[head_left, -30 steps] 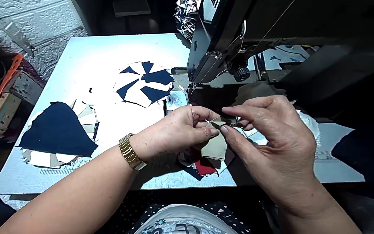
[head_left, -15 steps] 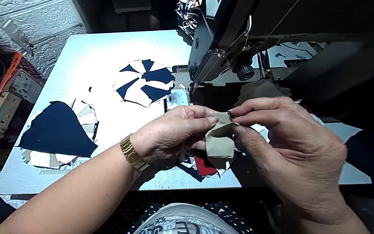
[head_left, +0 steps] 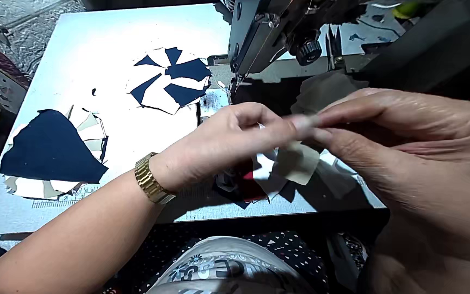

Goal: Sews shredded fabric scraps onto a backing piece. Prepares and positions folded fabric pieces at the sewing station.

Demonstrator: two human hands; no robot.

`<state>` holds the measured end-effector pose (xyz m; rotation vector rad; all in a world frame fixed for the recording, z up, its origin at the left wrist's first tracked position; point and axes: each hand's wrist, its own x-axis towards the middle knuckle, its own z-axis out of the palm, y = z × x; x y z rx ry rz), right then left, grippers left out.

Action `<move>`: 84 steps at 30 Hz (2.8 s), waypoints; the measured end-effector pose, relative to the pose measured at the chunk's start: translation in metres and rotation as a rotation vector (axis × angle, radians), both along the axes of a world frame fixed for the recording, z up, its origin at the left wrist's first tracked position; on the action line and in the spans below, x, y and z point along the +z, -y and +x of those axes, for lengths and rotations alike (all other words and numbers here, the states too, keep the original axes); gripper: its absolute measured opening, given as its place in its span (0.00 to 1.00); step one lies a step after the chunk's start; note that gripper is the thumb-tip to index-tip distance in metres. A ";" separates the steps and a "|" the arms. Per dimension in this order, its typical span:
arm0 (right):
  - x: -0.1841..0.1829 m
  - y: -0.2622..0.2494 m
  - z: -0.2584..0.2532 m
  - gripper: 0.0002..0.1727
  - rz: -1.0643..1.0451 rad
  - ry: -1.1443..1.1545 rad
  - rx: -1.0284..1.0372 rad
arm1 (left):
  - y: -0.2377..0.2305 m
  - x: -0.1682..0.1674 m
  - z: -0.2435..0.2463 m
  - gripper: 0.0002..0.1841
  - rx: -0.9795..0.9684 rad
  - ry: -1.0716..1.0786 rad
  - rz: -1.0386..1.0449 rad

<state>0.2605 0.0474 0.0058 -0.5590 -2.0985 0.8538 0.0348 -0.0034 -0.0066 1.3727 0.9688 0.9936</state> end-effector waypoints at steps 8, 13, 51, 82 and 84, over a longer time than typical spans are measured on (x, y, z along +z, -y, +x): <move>-0.008 0.004 -0.012 0.12 -0.079 -0.006 -0.045 | -0.005 -0.012 0.008 0.05 0.053 -0.122 0.426; -0.020 0.010 -0.001 0.16 -0.291 0.038 0.016 | -0.004 -0.012 0.010 0.05 0.082 -0.079 0.385; -0.056 0.035 0.006 0.16 0.249 0.439 -0.186 | -0.004 -0.025 0.005 0.08 0.114 -1.032 0.557; -0.038 0.019 0.081 0.08 -0.010 0.128 -0.370 | -0.009 -0.022 0.004 0.11 0.194 -0.594 0.609; -0.032 0.015 0.083 0.08 -0.057 0.070 -0.319 | -0.011 -0.017 0.009 0.16 0.121 -0.559 0.627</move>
